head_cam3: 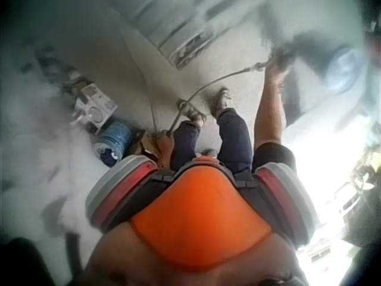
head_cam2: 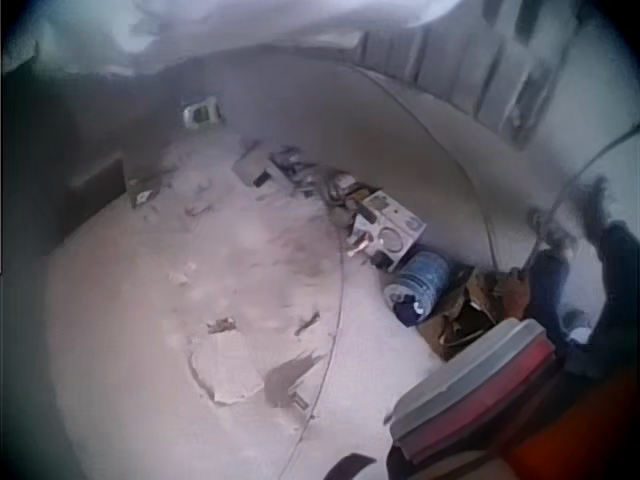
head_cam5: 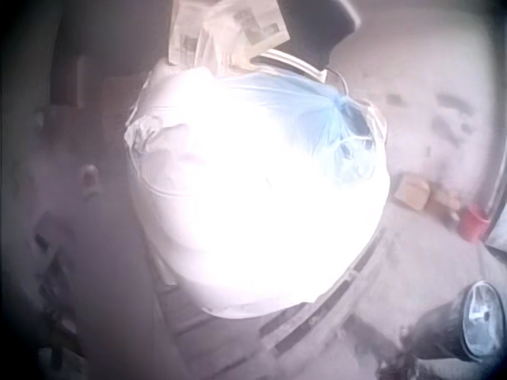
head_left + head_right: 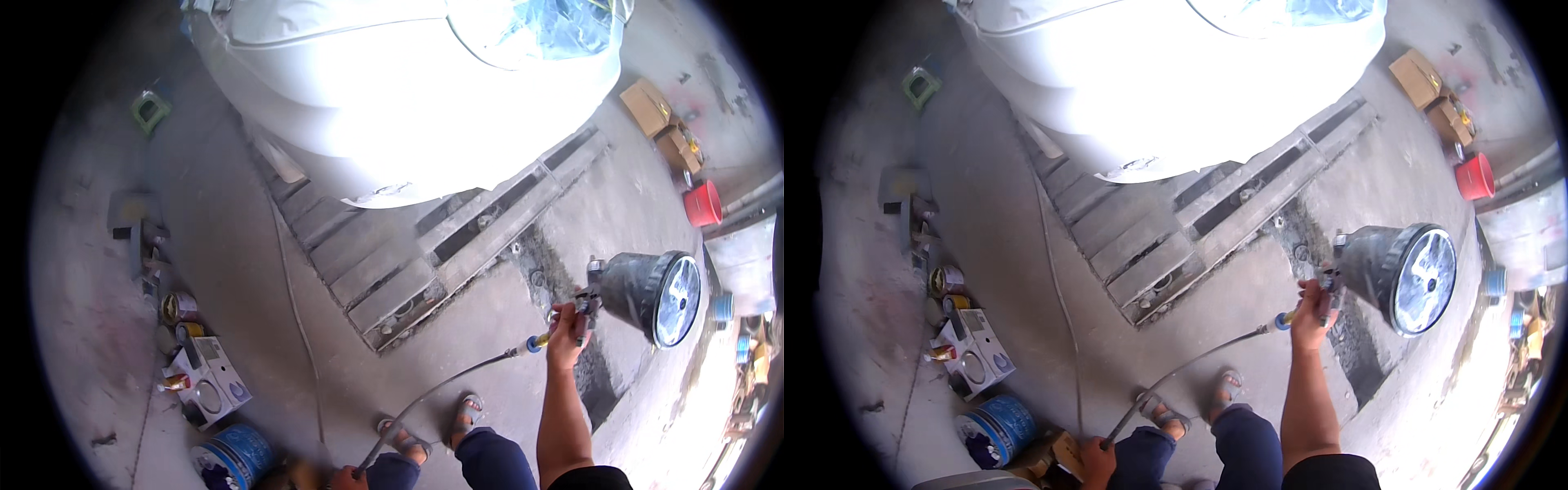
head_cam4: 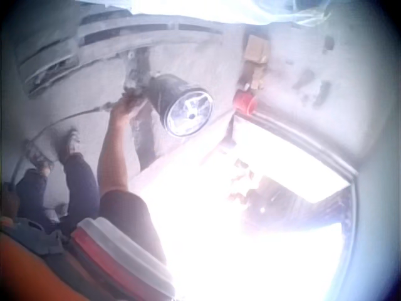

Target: The person uses a spray gun to apply white paint to the rear bumper and lower body of a car that is masked with blue plastic and tape. The person moves around the vehicle to cover different sections of the bumper and lower panels with even strokes.

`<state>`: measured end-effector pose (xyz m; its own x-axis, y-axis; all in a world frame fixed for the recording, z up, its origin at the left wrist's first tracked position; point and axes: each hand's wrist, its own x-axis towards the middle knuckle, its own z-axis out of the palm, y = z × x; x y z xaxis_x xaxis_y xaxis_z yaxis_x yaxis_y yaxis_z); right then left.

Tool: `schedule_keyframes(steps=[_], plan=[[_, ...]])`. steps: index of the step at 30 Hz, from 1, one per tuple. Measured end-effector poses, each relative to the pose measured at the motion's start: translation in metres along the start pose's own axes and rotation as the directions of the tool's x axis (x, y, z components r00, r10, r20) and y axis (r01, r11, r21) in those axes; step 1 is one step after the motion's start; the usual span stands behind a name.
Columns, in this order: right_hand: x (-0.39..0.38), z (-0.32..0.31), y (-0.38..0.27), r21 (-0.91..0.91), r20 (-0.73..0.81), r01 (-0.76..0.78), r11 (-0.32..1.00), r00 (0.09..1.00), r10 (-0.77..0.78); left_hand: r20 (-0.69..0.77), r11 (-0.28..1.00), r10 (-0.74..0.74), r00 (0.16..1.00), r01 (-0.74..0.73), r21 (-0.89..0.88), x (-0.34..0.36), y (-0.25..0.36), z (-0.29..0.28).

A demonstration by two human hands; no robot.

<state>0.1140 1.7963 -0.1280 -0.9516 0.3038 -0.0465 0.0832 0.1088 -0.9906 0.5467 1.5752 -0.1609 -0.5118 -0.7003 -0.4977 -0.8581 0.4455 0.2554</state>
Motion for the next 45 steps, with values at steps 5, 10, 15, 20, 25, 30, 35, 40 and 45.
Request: schedule_keyframes(steps=[5,10,15,20,25,30,35,40,45], plan=[[-0.035,0.044,0.089,-0.131,0.325,0.279,0.951,0.919,-0.225,-0.224,0.995,0.022,0.974,0.0,0.098,0.052,-0.05,0.038],[-0.053,0.066,0.166,-0.155,0.64,0.607,0.779,0.663,-0.389,-0.496,0.993,0.089,0.864,-0.042,0.106,0.102,-0.06,0.05],[-0.002,0.074,0.212,-0.097,0.719,0.938,0.334,0.298,-0.628,-0.566,0.986,0.139,0.812,-0.059,0.158,0.131,-0.033,0.047],[0.022,0.042,0.157,0.125,0.318,0.275,0.953,0.899,-0.301,-0.631,0.956,0.294,0.718,-0.218,0.197,0.148,-0.014,0.058],[0.047,0.033,0.164,0.169,0.034,0.377,0.91,0.921,-0.388,-0.597,0.926,0.376,0.709,-0.31,0.215,0.151,0.015,0.07],[0.048,0.062,0.219,-0.268,0.409,0.786,0.558,0.617,-0.672,-0.58,0.898,0.439,0.686,-0.354,0.261,0.139,0.028,0.074],[-0.021,0.117,0.209,0.041,0.75,0.762,0.646,0.404,-0.524,-0.543,0.912,0.409,0.733,-0.314,0.263,0.116,0.028,0.077],[-0.022,0.107,0.205,0.211,0.768,0.819,0.533,0.199,-0.609,-0.481,0.892,0.451,0.752,-0.398,0.213,0.112,0.038,0.092],[-0.015,0.081,0.179,0.105,0.648,0.873,0.476,0.303,-0.699,-0.359,0.875,0.482,0.799,-0.418,0.245,0.1,0.039,0.09]])
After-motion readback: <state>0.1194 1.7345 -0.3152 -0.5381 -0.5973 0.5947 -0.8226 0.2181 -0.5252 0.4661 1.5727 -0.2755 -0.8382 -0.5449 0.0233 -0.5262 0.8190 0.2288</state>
